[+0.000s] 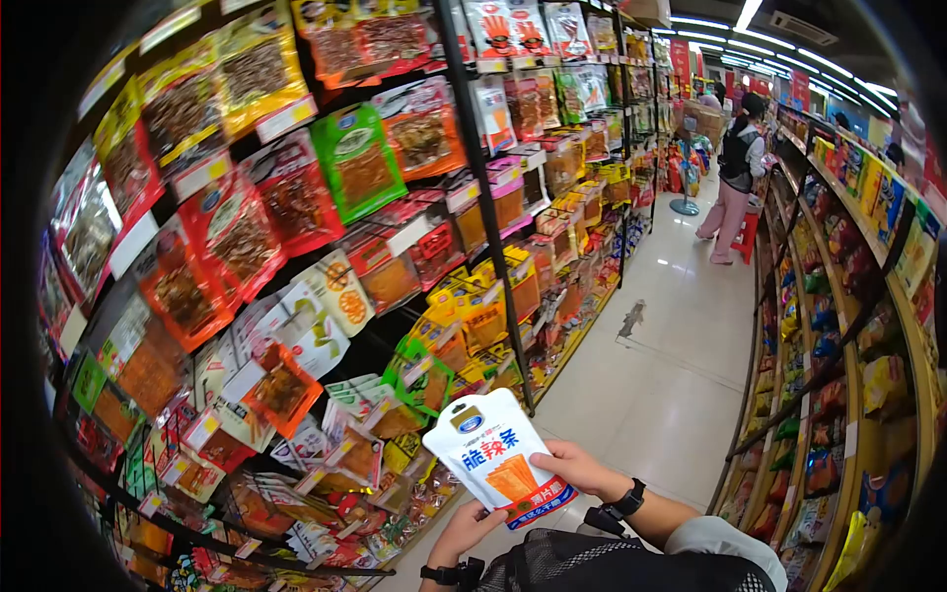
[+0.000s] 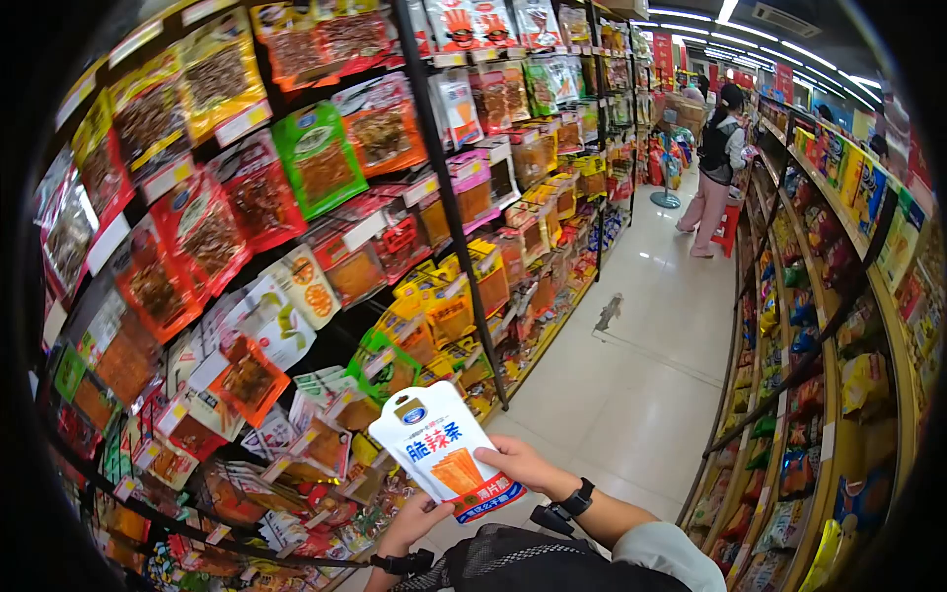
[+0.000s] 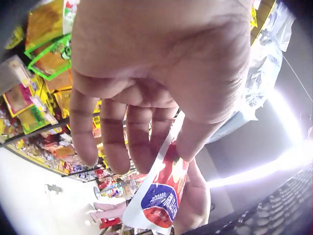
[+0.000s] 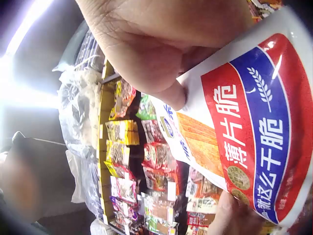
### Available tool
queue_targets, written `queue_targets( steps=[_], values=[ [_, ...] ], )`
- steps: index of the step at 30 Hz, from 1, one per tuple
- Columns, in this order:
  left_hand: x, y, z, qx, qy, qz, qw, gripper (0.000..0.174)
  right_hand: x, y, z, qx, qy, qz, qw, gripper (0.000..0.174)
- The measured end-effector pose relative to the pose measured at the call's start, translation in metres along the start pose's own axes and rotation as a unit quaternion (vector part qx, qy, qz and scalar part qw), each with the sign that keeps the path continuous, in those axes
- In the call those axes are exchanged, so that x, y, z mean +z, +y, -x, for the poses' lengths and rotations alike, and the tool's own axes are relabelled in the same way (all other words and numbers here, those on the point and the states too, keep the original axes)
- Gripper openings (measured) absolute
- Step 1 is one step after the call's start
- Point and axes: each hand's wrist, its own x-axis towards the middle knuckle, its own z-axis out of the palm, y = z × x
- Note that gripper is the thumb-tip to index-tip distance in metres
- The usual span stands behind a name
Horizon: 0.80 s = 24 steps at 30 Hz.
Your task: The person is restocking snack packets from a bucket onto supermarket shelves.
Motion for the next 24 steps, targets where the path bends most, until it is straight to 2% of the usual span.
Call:
queue_targets(
  steps=[3, 9, 14, 17, 21, 24],
  values=[
    [0.048, 0.045, -0.062, 0.008, -0.038, 0.016, 0.999, 0.037, -0.064, -0.021, 0.023, -0.020, 0.051, -0.040, 0.998, 0.039],
    [0.110, 0.053, -0.168, -0.002, -0.099, 0.005, 0.995, 0.038, -0.164, -0.049, 0.051, -0.029, 0.125, -0.088, 0.988, 0.038],
    [0.143, 0.051, -0.228, 0.010, -0.146, 0.004, 0.989, 0.037, -0.219, -0.058, 0.061, -0.049, 0.167, -0.055, 0.983, 0.036],
    [0.151, 0.057, -0.269, -0.023, -0.176, -0.006, 0.984, 0.037, -0.247, -0.062, 0.058, -0.073, 0.203, -0.034, 0.976, 0.036],
    [0.169, 0.058, -0.332, 0.008, -0.198, 0.025, 0.980, 0.036, -0.283, -0.081, 0.048, -0.084, 0.263, 0.015, 0.961, 0.035],
    [0.175, 0.049, -0.414, -0.005, -0.227, 0.036, 0.973, 0.035, -0.322, -0.127, 0.020, -0.097, 0.293, 0.108, 0.945, 0.033]
  ],
)
